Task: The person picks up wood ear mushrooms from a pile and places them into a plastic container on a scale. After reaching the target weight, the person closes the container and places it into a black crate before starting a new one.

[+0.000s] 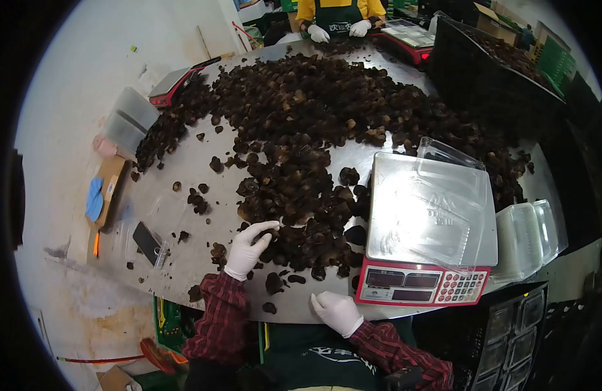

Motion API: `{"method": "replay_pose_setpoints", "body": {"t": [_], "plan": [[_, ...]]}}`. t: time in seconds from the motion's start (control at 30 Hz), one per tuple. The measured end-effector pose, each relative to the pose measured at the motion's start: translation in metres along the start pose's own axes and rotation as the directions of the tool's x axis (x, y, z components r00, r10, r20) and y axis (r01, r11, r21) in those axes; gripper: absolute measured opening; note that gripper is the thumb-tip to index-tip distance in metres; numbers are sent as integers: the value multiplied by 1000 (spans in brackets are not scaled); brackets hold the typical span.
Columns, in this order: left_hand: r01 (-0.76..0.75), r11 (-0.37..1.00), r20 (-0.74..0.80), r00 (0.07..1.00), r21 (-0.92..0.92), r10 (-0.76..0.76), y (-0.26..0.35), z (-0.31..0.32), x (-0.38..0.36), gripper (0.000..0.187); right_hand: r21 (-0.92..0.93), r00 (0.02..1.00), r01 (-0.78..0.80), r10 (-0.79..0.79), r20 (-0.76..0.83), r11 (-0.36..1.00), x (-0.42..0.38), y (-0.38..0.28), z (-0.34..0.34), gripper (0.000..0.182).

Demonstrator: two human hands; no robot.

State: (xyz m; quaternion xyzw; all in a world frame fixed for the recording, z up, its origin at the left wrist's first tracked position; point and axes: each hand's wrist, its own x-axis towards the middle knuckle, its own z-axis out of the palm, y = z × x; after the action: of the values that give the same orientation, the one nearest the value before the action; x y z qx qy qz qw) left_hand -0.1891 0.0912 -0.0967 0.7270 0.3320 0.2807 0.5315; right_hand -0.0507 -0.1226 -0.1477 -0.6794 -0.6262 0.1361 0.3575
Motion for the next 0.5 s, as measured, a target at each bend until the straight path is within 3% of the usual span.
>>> {"method": "replay_pose_setpoints", "body": {"t": [0.03, 0.1, 0.13, 0.17, 0.27, 0.37, 0.5], "plan": [[7, 1000, -8, 1000, 1, -7, -1, -3, -3, 33, -15, 1000, 7, -7, -9, 1000, 1, -1, 0, 34], [-151, 886, -82, 975, 439, 206, 3, -7, -10, 31, -28, 1000, 16, -16, -13, 999, 2, -1, 1, 34], [-187, 702, -63, 947, 687, 314, 7, -6, -13, 28, -32, 1000, 17, -18, -18, 999, 1, 0, 2, 33], [-185, 704, -65, 948, 685, 313, 13, -4, -16, 28, -38, 1000, 18, -19, -25, 999, 1, 0, 2, 33], [-359, 548, 167, 914, 755, 369, 22, 14, -18, 29, -27, 1000, 8, -8, -29, 1000, 1, 0, 2, 33], [-325, 456, 231, 940, 828, 250, 6, 36, -13, 23, -23, 999, 13, -13, -36, 1000, 1, -1, 1, 34], [-307, 551, 194, 947, 775, 256, -2, 34, -14, 18, -34, 999, 10, -11, -33, 999, -1, 1, 2, 34]]}}
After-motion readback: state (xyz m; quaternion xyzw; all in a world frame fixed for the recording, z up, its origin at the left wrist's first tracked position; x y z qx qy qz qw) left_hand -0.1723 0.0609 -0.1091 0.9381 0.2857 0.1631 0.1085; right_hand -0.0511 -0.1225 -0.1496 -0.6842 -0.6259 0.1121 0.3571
